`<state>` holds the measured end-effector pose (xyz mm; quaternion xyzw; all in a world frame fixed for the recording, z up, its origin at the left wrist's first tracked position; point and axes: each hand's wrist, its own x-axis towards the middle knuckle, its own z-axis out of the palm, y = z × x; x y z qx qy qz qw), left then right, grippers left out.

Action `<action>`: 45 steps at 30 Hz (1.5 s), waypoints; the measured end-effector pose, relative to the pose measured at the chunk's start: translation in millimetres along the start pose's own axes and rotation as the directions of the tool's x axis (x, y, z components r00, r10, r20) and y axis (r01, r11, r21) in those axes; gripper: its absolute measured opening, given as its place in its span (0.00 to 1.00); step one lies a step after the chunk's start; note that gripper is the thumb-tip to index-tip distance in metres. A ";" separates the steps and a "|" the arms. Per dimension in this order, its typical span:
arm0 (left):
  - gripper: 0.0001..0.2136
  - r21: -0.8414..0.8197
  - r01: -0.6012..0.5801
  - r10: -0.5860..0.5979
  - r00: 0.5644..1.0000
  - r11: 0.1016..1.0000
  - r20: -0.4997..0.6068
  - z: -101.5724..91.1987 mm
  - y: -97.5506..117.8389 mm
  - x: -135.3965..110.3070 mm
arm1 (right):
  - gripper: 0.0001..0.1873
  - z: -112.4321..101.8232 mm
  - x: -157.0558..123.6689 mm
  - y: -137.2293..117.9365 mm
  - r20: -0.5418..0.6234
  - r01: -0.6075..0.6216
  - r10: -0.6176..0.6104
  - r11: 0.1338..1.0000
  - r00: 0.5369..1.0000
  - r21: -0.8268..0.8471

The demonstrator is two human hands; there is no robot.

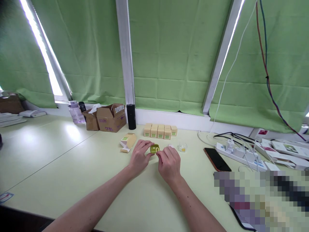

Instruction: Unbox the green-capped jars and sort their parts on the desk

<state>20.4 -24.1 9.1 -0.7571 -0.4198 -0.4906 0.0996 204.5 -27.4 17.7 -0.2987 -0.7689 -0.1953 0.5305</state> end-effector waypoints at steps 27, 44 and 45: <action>0.10 -0.226 0.500 -0.534 0.836 0.836 -0.126 1.1 -21.2 5.6 | 0.10 83.2 0.7 47.3 0.363 -0.279 0.351 0.931 0.863 -0.236; 0.13 -0.850 0.485 -0.605 0.619 -0.206 0.500 -2.6 -10.5 17.7 | 0.07 16.2 -23.4 -11.2 0.698 -0.170 0.210 0.977 0.685 -0.127; 0.12 -0.849 0.478 -0.597 0.621 -0.225 0.508 -3.4 -10.3 17.8 | 0.07 14.5 -22.5 -12.4 0.704 -0.188 0.218 0.975 0.676 -0.121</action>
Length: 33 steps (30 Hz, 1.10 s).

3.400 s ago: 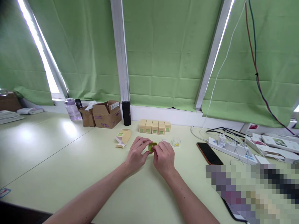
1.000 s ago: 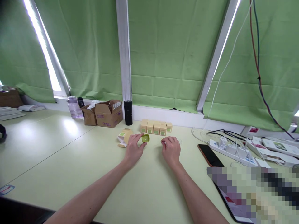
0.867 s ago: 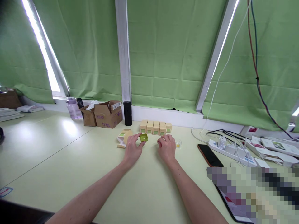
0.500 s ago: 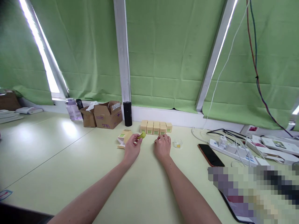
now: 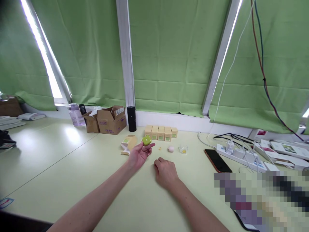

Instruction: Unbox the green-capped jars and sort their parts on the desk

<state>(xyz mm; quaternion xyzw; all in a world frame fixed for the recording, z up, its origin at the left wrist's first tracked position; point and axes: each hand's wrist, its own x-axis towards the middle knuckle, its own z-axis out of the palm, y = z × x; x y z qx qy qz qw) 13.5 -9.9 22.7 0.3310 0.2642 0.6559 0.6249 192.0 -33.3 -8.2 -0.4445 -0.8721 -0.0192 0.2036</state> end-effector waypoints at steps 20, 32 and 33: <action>0.07 0.898 -0.261 0.410 0.906 0.355 0.101 -16.8 5.2 22.3 | 0.09 -6.4 2.0 0.5 0.046 -0.034 0.030 0.995 0.999 0.097; 0.09 0.938 -0.233 0.234 0.927 -0.258 0.294 -28.1 -9.3 49.8 | 0.07 -6.0 2.4 1.1 0.053 -0.038 0.034 0.997 0.998 0.066; 0.10 0.932 -0.227 0.222 0.930 -0.284 0.294 -28.5 -11.2 50.3 | 0.07 -6.1 2.3 1.1 0.054 -0.037 0.034 0.997 0.998 0.070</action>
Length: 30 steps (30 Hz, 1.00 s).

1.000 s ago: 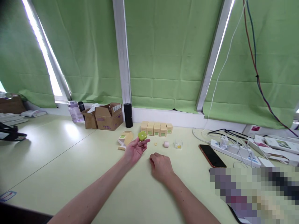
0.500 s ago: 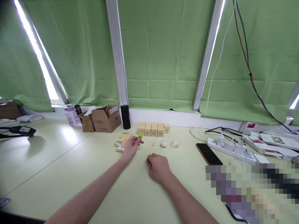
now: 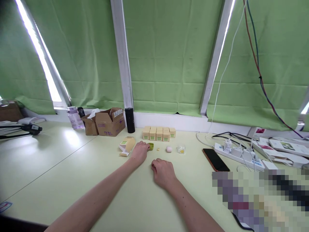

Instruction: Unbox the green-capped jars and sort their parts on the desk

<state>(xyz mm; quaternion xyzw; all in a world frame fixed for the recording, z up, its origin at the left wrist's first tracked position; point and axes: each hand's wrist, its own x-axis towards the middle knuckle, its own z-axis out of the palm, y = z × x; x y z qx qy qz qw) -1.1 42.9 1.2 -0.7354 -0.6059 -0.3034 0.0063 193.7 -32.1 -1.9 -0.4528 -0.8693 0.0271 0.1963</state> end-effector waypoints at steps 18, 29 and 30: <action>0.11 0.305 -0.071 0.006 0.978 0.950 0.207 -26.6 21.4 -32.9 | 0.09 -1.6 0.8 -0.8 0.033 -0.012 0.011 0.999 0.999 0.037; 0.09 0.181 -0.150 0.094 0.953 0.972 0.287 -38.7 25.2 -65.6 | 0.10 -14.7 21.5 33.0 -0.310 -0.080 0.126 0.985 0.942 0.155; 0.09 0.179 -0.154 0.098 0.952 0.972 0.290 -38.8 25.0 -65.0 | 0.09 -21.7 29.7 40.2 -0.319 -0.124 0.156 0.985 0.935 0.120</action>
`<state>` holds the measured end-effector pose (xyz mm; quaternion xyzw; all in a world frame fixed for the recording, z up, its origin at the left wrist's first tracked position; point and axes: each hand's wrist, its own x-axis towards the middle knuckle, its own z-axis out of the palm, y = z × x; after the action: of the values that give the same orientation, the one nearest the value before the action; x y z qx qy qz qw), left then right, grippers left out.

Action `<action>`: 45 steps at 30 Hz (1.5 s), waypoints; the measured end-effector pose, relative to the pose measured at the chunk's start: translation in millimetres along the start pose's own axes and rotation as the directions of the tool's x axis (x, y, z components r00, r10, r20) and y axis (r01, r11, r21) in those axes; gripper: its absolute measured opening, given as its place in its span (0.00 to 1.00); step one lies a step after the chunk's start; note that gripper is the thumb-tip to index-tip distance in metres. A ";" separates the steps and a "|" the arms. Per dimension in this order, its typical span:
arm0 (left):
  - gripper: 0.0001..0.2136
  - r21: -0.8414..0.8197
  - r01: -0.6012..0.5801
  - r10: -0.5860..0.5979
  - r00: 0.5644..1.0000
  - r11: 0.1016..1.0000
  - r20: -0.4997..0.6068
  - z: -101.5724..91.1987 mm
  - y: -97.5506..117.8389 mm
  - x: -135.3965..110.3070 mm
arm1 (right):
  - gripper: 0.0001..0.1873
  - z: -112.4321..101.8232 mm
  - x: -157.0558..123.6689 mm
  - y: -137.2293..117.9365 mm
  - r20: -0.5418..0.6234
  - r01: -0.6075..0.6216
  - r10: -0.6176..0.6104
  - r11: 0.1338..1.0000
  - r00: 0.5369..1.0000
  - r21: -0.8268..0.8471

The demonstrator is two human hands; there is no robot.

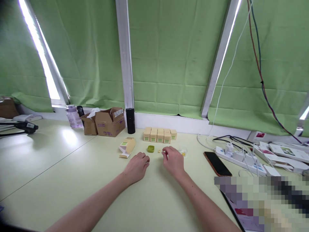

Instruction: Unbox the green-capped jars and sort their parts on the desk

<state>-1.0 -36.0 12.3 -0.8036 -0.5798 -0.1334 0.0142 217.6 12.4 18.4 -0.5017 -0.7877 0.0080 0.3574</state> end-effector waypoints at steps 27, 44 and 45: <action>0.08 -0.040 0.022 -0.021 0.999 0.999 0.036 -2.3 2.7 3.0 | 0.27 17.5 140.2 95.8 0.302 -0.085 0.266 0.861 0.916 -0.501; 0.09 -0.088 0.036 -0.035 0.999 0.995 0.007 -1.9 1.6 6.7 | 0.24 -38.3 74.2 42.8 -0.161 -0.079 0.080 0.997 0.984 0.010; 0.09 -0.090 0.037 -0.037 0.999 0.995 0.007 -2.5 2.0 6.7 | 0.25 -40.6 63.2 31.6 -0.172 -0.034 0.053 0.993 0.984 0.113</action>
<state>2.3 -30.9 16.6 -0.7929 -0.5880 -0.1574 -0.0263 250.4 64.3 72.0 -0.4972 -0.7405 0.0151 0.4519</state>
